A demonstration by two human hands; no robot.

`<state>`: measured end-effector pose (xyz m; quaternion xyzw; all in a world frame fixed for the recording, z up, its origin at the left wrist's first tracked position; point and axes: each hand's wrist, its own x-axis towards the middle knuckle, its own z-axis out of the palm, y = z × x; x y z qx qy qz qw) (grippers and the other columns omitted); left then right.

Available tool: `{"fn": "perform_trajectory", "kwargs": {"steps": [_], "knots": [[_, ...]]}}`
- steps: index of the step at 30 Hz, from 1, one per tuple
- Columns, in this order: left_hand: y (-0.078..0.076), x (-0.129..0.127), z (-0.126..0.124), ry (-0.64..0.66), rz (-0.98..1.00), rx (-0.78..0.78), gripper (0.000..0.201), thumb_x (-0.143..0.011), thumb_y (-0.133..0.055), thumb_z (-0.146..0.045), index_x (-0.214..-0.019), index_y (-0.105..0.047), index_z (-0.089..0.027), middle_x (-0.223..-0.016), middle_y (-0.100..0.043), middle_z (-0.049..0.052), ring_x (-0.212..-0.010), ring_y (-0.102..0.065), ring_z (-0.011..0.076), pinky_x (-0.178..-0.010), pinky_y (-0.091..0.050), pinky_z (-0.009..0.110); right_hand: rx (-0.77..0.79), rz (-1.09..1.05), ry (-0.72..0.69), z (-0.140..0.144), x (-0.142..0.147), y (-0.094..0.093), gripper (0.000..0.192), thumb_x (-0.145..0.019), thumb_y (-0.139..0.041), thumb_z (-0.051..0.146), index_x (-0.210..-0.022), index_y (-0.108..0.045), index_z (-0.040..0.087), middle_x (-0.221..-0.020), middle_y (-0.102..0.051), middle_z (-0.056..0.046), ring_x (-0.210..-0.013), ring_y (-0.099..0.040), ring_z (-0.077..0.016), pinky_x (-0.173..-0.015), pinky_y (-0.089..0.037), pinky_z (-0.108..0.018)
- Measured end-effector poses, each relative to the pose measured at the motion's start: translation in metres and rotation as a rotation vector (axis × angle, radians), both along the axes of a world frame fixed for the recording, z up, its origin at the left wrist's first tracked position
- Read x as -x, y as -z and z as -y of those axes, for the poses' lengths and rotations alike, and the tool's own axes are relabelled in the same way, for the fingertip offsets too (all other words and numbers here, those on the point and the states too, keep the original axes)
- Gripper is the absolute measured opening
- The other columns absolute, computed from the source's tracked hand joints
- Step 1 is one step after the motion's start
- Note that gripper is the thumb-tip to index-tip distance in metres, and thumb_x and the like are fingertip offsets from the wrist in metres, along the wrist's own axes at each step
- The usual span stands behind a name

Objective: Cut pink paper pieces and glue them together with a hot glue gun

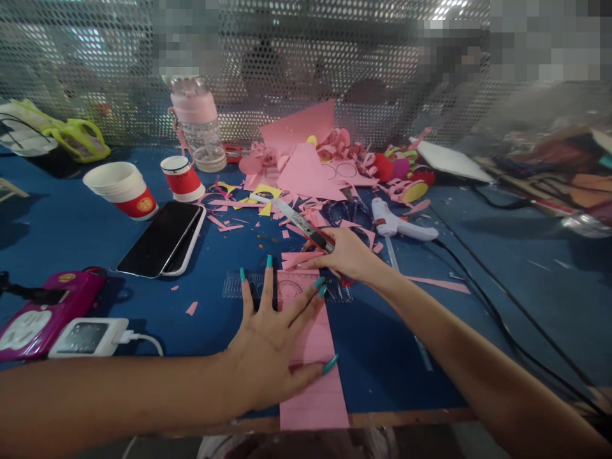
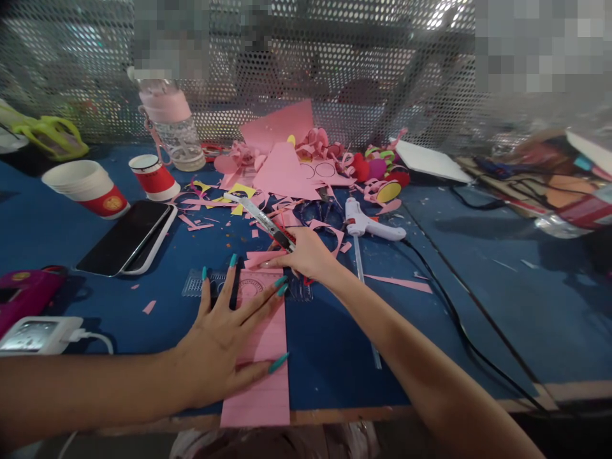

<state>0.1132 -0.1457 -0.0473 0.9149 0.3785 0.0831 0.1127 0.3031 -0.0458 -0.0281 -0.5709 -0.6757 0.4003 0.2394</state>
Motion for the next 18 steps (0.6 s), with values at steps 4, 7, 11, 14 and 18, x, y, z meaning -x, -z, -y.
{"fn": "perform_trajectory", "kwargs": {"steps": [4,7,11,14,18], "knots": [[0.0018,-0.0002,0.0003,-0.002,0.016,-0.006,0.073,-0.086,-0.028,-0.066,-0.146,-0.013,-0.028,-0.152,-0.022,-0.003,-0.131,0.000,0.0563,-0.087,0.000,0.084,-0.005,-0.039,0.001,0.0008,0.0001,0.0011,0.040,-0.051,-0.082,0.039,-0.076,-0.062,0.015,-0.054,-0.059,0.000,-0.052,-0.057,-0.0160,-0.047,-0.044,-0.025],[0.0032,0.0003,0.0004,0.001,0.024,-0.003,0.073,-0.086,-0.029,-0.066,-0.146,-0.013,-0.028,-0.152,-0.022,-0.003,-0.130,-0.001,0.0572,-0.087,-0.001,0.084,-0.009,-0.002,0.034,0.0017,0.0003,0.0014,0.036,-0.053,-0.081,0.036,-0.074,-0.061,0.015,-0.051,-0.057,0.002,-0.048,-0.055,-0.0144,-0.044,-0.041,-0.024],[0.0041,0.0003,0.0005,0.003,0.029,-0.021,0.073,-0.086,-0.029,-0.065,-0.147,-0.013,-0.027,-0.152,-0.021,-0.003,-0.130,-0.001,0.0570,-0.086,-0.001,0.084,0.032,0.031,0.060,0.0037,0.0020,-0.0009,0.032,-0.056,-0.079,0.032,-0.074,-0.059,0.015,-0.048,-0.052,0.005,-0.041,-0.048,-0.0101,-0.040,-0.036,-0.022],[0.0044,0.0003,0.0006,0.002,0.036,-0.053,0.073,-0.086,-0.030,-0.065,-0.146,-0.015,-0.027,-0.153,-0.020,-0.003,-0.131,-0.001,0.0560,-0.088,-0.004,0.083,0.073,0.020,0.068,0.0050,0.0032,-0.0041,0.031,-0.057,-0.078,0.030,-0.075,-0.059,0.014,-0.045,-0.049,0.007,-0.038,-0.045,-0.0085,-0.038,-0.034,-0.021],[0.0044,0.0012,0.0016,0.014,0.028,-0.114,0.072,-0.086,-0.032,-0.063,-0.146,-0.020,-0.025,-0.153,-0.021,-0.001,-0.131,-0.003,0.0558,-0.088,-0.007,0.083,0.099,-0.053,0.072,0.0041,0.0011,-0.0056,0.029,-0.056,-0.078,0.026,-0.075,-0.060,0.014,-0.048,-0.051,0.006,-0.041,-0.047,-0.0084,-0.040,-0.036,-0.021]]}}
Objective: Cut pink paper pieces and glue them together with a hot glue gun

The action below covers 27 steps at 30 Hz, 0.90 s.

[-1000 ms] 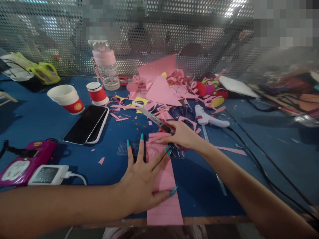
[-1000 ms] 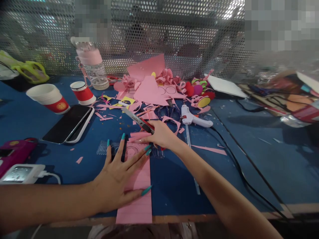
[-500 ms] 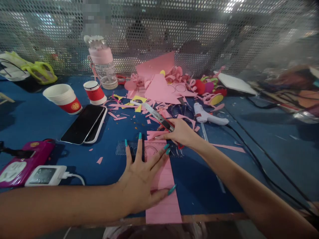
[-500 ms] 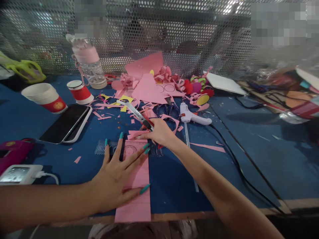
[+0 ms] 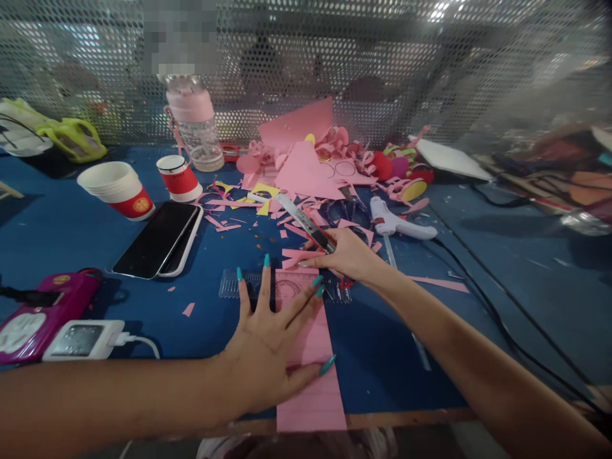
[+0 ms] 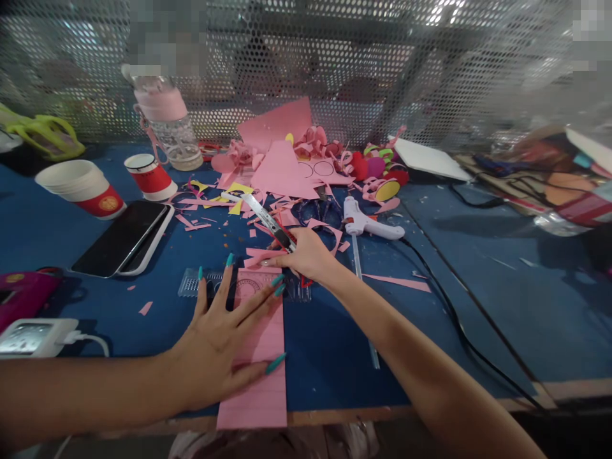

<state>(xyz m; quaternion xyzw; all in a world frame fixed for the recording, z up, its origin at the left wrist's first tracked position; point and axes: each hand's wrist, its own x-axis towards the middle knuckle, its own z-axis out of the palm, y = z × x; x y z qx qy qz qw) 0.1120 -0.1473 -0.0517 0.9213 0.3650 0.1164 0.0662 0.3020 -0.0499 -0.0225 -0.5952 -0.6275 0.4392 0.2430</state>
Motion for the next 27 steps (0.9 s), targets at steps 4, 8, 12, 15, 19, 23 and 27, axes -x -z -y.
{"fn": "perform_trajectory", "kwargs": {"steps": [4,8,12,15,19,23,27], "knots": [[-0.002,0.000,0.000,0.002,0.018,-0.106,0.070,-0.086,-0.034,-0.063,-0.142,-0.031,-0.020,-0.147,-0.034,0.004,-0.130,-0.012,0.0532,-0.093,-0.010,0.079,0.045,-0.132,-0.024,-0.003,-0.005,0.002,0.036,-0.051,-0.081,0.029,-0.075,-0.058,0.014,-0.046,-0.049,0.007,-0.037,-0.041,-0.0056,-0.037,-0.031,-0.019],[-0.007,-0.002,-0.010,-0.161,0.135,-0.265,0.068,-0.087,-0.039,-0.059,-0.129,-0.040,-0.006,-0.125,-0.051,0.020,-0.118,-0.042,0.0415,-0.098,-0.022,0.067,0.040,-0.198,-0.027,-0.003,-0.009,0.000,0.038,-0.052,-0.080,0.031,-0.077,-0.059,0.013,-0.041,-0.044,0.010,-0.032,-0.033,-0.0032,-0.033,-0.024,-0.018],[-0.008,-0.005,-0.031,-0.337,0.269,-0.297,0.068,-0.085,-0.044,-0.059,-0.125,-0.034,-0.004,-0.124,-0.047,0.026,-0.116,-0.046,0.0365,-0.093,-0.038,0.053,0.013,-0.239,0.014,-0.004,-0.008,0.000,0.035,-0.051,-0.077,0.025,-0.078,-0.058,0.013,-0.040,-0.044,0.011,-0.030,-0.033,-0.0030,-0.032,-0.024,-0.018],[-0.004,-0.005,-0.047,-0.417,0.322,-0.133,0.063,-0.085,-0.049,-0.054,-0.126,-0.029,-0.011,-0.112,-0.056,0.017,-0.105,-0.054,0.0327,-0.083,-0.043,0.050,0.033,-0.236,0.030,-0.005,-0.008,0.001,0.033,-0.052,-0.073,0.018,-0.082,-0.059,0.013,-0.038,-0.042,0.012,-0.027,-0.032,-0.0035,-0.029,-0.023,-0.018],[0.003,-0.005,-0.059,-0.460,0.422,0.102,0.056,-0.082,-0.060,-0.039,-0.123,-0.030,-0.017,-0.091,-0.062,0.005,-0.094,-0.059,0.0262,-0.081,-0.044,0.044,0.027,-0.235,-0.011,-0.006,-0.009,0.003,0.039,-0.053,-0.074,0.019,-0.089,-0.060,0.013,-0.038,-0.041,0.012,-0.028,-0.034,-0.0042,-0.029,-0.025,-0.017],[0.004,-0.004,-0.063,-0.472,0.473,0.199,0.052,-0.078,-0.066,-0.035,-0.118,-0.035,-0.019,-0.088,-0.062,0.002,-0.091,-0.061,0.0245,-0.081,-0.043,0.042,0.010,-0.208,-0.086,-0.006,-0.011,0.002,0.049,-0.051,-0.080,0.028,-0.093,-0.059,0.013,-0.045,-0.047,0.010,-0.032,-0.038,-0.0045,-0.031,-0.030,-0.018],[0.003,-0.003,-0.064,-0.459,0.507,0.233,0.052,-0.075,-0.069,-0.028,-0.115,-0.037,-0.020,-0.085,-0.062,0.000,-0.092,-0.061,0.0241,-0.081,-0.043,0.041,-0.043,-0.152,-0.124,-0.003,-0.008,-0.004,0.050,-0.051,-0.081,0.035,-0.090,-0.060,0.012,-0.059,-0.056,0.005,-0.035,-0.039,-0.0027,-0.033,-0.033,-0.018]]}}
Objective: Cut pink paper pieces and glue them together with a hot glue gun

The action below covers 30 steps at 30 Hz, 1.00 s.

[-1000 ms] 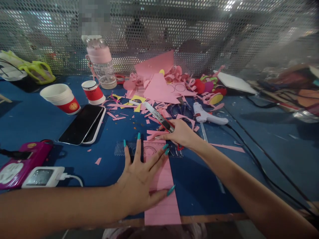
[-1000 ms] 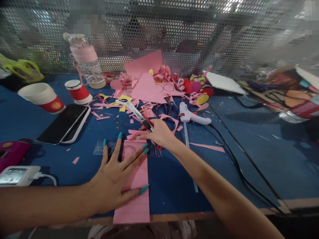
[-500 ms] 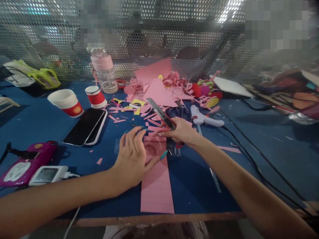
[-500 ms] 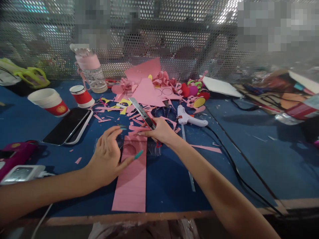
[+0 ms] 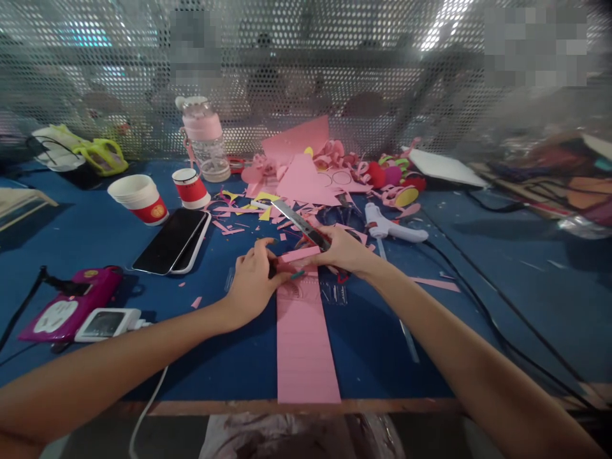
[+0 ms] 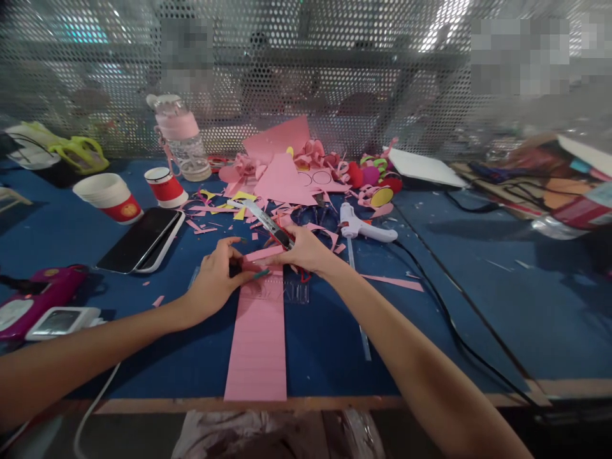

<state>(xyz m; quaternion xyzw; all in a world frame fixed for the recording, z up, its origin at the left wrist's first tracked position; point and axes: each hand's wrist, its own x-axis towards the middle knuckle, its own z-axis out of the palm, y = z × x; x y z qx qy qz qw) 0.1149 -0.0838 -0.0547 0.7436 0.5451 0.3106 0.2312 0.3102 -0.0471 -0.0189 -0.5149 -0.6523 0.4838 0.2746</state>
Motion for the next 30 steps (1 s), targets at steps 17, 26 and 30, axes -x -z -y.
{"fn": "perform_trajectory", "kwargs": {"steps": [17,26,30], "knots": [[-0.004,-0.001,0.002,-0.006,0.023,-0.003,0.053,-0.072,-0.073,-0.027,-0.112,-0.038,-0.018,-0.080,-0.057,-0.002,-0.088,-0.058,0.0222,-0.080,-0.042,0.039,0.184,-0.142,0.136,0.005,0.013,0.006,0.023,-0.054,-0.076,0.017,-0.069,-0.060,0.015,-0.039,-0.044,0.010,-0.030,-0.032,-0.0025,-0.030,-0.025,-0.017],[-0.003,0.000,0.003,-0.015,0.013,-0.004,0.049,-0.072,-0.072,-0.026,-0.109,-0.040,-0.018,-0.080,-0.057,-0.002,-0.084,-0.058,0.0210,-0.079,-0.042,0.039,0.251,-0.209,0.174,0.006,0.014,0.008,0.021,-0.056,-0.074,0.014,-0.070,-0.060,0.015,-0.036,-0.045,0.010,-0.026,-0.032,-0.0027,-0.027,-0.022,-0.016],[-0.005,-0.001,0.003,-0.016,0.013,0.005,0.050,-0.071,-0.073,-0.020,-0.108,-0.040,-0.018,-0.079,-0.057,-0.003,-0.082,-0.059,0.0202,-0.079,-0.042,0.038,0.241,-0.195,0.214,0.007,0.015,0.011,0.024,-0.054,-0.075,0.015,-0.073,-0.060,0.015,-0.035,-0.043,0.010,-0.026,-0.032,-0.0033,-0.028,-0.023,-0.016]]}}
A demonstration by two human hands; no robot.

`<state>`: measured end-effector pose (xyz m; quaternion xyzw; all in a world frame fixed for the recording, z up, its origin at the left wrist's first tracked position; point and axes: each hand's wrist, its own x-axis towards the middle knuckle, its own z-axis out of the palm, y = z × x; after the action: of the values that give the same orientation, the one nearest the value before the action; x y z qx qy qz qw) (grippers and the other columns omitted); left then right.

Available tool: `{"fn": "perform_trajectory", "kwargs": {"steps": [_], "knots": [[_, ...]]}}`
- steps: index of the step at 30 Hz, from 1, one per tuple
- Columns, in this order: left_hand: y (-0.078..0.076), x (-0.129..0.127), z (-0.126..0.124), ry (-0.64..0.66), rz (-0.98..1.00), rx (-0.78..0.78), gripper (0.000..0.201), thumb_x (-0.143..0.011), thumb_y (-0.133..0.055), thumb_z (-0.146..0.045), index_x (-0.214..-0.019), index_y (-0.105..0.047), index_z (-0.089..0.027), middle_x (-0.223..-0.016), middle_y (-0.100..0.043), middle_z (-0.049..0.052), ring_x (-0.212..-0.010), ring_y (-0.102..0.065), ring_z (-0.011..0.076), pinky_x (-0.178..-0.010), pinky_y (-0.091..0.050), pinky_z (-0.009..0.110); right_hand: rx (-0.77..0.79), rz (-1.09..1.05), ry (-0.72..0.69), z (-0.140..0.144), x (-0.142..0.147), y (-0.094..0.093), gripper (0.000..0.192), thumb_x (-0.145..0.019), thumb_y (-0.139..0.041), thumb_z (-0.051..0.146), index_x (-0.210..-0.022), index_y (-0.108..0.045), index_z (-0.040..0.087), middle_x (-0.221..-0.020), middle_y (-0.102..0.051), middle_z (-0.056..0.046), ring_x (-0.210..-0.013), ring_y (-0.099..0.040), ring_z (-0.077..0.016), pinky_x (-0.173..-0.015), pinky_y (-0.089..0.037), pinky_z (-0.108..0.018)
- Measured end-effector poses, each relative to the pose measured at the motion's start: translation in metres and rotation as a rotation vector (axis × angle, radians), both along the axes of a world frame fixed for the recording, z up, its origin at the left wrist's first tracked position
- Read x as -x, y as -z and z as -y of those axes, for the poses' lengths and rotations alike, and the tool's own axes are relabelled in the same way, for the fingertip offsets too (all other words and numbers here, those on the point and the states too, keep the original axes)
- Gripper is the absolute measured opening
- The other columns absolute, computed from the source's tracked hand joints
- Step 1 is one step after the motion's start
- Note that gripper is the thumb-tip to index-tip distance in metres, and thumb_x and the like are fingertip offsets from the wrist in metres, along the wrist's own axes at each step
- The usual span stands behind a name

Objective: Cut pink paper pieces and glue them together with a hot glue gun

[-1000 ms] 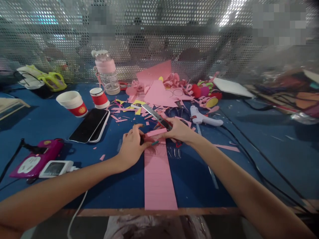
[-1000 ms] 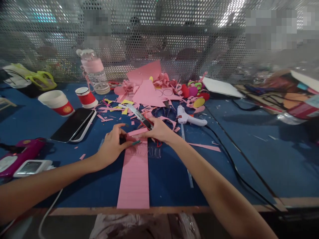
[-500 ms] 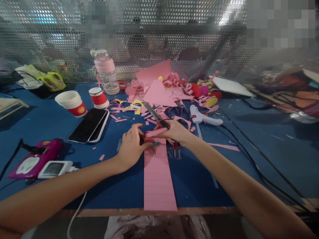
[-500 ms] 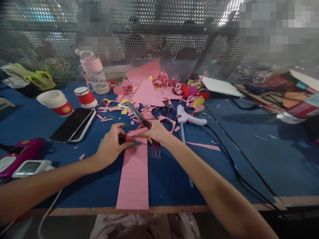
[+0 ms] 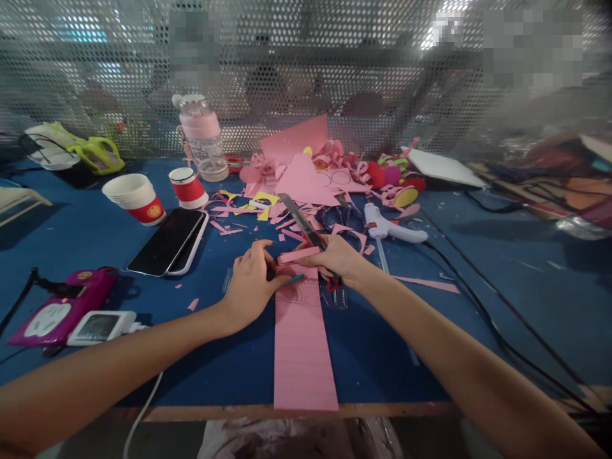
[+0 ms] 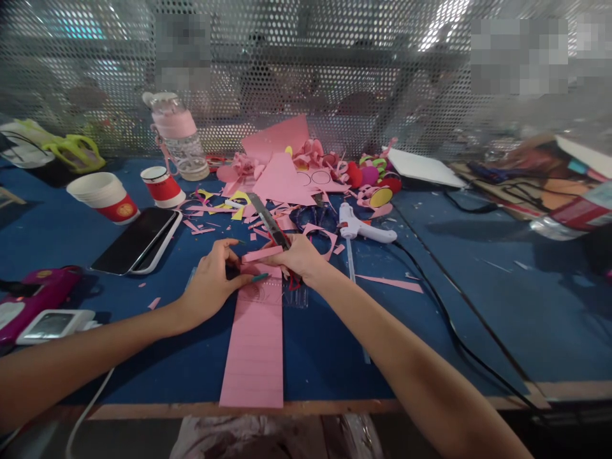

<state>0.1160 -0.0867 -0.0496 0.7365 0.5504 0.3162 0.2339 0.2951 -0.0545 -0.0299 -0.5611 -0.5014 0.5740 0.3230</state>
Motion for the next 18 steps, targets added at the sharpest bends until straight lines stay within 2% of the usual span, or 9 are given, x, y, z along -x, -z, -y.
{"fn": "perform_trajectory", "kwargs": {"steps": [5,11,14,18], "knots": [[0.0001,-0.0006,-0.0005,-0.007,0.021,0.002,0.051,-0.069,-0.073,-0.019,-0.108,-0.040,-0.019,-0.076,-0.057,-0.004,-0.080,-0.060,0.0199,-0.077,-0.043,0.037,-0.011,-0.008,-0.005,0.0007,0.0006,0.0002,0.024,-0.053,-0.075,0.019,-0.071,-0.060,0.015,-0.036,-0.044,0.010,-0.028,-0.033,-0.0038,-0.028,-0.024,-0.017],[-0.0002,-0.0008,-0.0007,-0.023,0.022,0.032,0.052,-0.068,-0.075,-0.021,-0.107,-0.041,-0.019,-0.077,-0.058,-0.003,-0.080,-0.059,0.0211,-0.075,-0.043,0.037,-0.053,0.061,-0.124,0.0018,0.0009,-0.0069,0.033,-0.051,-0.078,0.021,-0.079,-0.064,0.014,-0.040,-0.045,0.011,-0.029,-0.033,-0.0022,-0.029,-0.025,-0.016],[-0.0007,-0.0011,0.0000,-0.014,0.019,0.037,0.052,-0.069,-0.075,-0.022,-0.109,-0.041,-0.018,-0.078,-0.059,-0.002,-0.081,-0.059,0.0207,-0.075,-0.042,0.036,-0.036,0.057,-0.158,0.0002,0.0014,-0.0075,0.030,-0.052,-0.076,0.019,-0.080,-0.065,0.013,-0.039,-0.045,0.010,-0.028,-0.032,-0.0019,-0.028,-0.024,-0.016],[0.0001,-0.0003,-0.0002,-0.007,0.031,0.052,0.054,-0.068,-0.076,-0.029,-0.109,-0.042,-0.019,-0.077,-0.058,-0.003,-0.079,-0.059,0.0209,-0.073,-0.043,0.036,-0.003,0.041,-0.122,-0.0023,0.0018,-0.0052,0.024,-0.055,-0.070,0.012,-0.078,-0.065,0.012,-0.038,-0.045,0.010,-0.028,-0.031,-0.0014,-0.028,-0.023,-0.015]]}}
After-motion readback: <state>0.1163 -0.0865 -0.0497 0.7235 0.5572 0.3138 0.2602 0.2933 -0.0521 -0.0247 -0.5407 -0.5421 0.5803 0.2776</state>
